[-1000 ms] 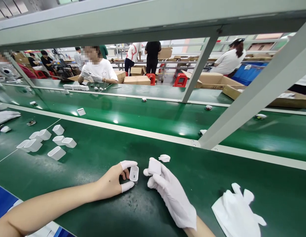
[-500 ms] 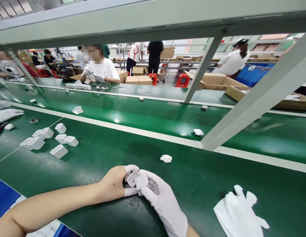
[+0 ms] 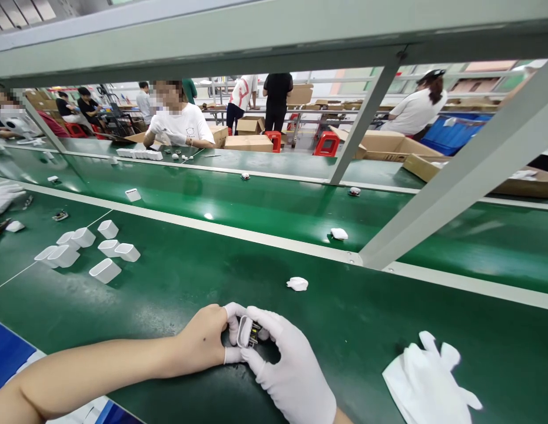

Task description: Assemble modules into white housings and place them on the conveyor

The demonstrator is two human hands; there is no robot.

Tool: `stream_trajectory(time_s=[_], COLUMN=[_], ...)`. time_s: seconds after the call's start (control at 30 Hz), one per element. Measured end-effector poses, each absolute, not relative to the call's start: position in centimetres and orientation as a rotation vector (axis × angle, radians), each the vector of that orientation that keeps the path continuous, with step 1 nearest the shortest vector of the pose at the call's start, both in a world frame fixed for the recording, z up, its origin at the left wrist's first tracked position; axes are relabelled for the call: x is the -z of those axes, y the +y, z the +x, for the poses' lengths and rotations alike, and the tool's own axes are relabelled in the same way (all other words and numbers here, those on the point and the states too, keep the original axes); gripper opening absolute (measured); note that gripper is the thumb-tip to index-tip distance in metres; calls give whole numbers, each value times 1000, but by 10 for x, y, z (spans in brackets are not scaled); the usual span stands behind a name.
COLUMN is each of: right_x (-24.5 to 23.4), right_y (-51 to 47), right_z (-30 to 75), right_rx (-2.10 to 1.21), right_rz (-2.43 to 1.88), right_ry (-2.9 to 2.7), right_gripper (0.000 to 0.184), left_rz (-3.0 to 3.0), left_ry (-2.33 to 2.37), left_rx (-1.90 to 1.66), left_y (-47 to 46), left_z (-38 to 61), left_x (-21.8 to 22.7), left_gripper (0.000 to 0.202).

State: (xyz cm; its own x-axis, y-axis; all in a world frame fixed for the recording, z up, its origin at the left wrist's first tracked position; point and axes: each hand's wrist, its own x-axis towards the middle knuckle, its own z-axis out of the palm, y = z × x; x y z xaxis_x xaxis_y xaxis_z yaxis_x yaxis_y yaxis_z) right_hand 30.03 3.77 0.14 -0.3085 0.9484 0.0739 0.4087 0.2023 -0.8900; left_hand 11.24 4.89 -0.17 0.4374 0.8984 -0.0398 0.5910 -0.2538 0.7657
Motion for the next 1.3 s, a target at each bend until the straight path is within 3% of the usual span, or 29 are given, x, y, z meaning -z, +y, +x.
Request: stream_trajectory(time_s=[0.63,1.0,1.3], right_x=[-7,-5,-1], right_y=[39,46,40], right_z=[299,299,297], right_rx=[-746,-947,-854], right_rz=[-1250,-1143,-1130], right_ry=[-2148,-2025,-1983], right_gripper=[48,40,40], left_rz=[1956,1911,1892], left_ry=[1221,1188,1142], left_rx=[-522,-551,-546], left_y=[50,50,52], left_z=[111,112,111], left_x=[4,6,6], left_gripper=[38,31,35])
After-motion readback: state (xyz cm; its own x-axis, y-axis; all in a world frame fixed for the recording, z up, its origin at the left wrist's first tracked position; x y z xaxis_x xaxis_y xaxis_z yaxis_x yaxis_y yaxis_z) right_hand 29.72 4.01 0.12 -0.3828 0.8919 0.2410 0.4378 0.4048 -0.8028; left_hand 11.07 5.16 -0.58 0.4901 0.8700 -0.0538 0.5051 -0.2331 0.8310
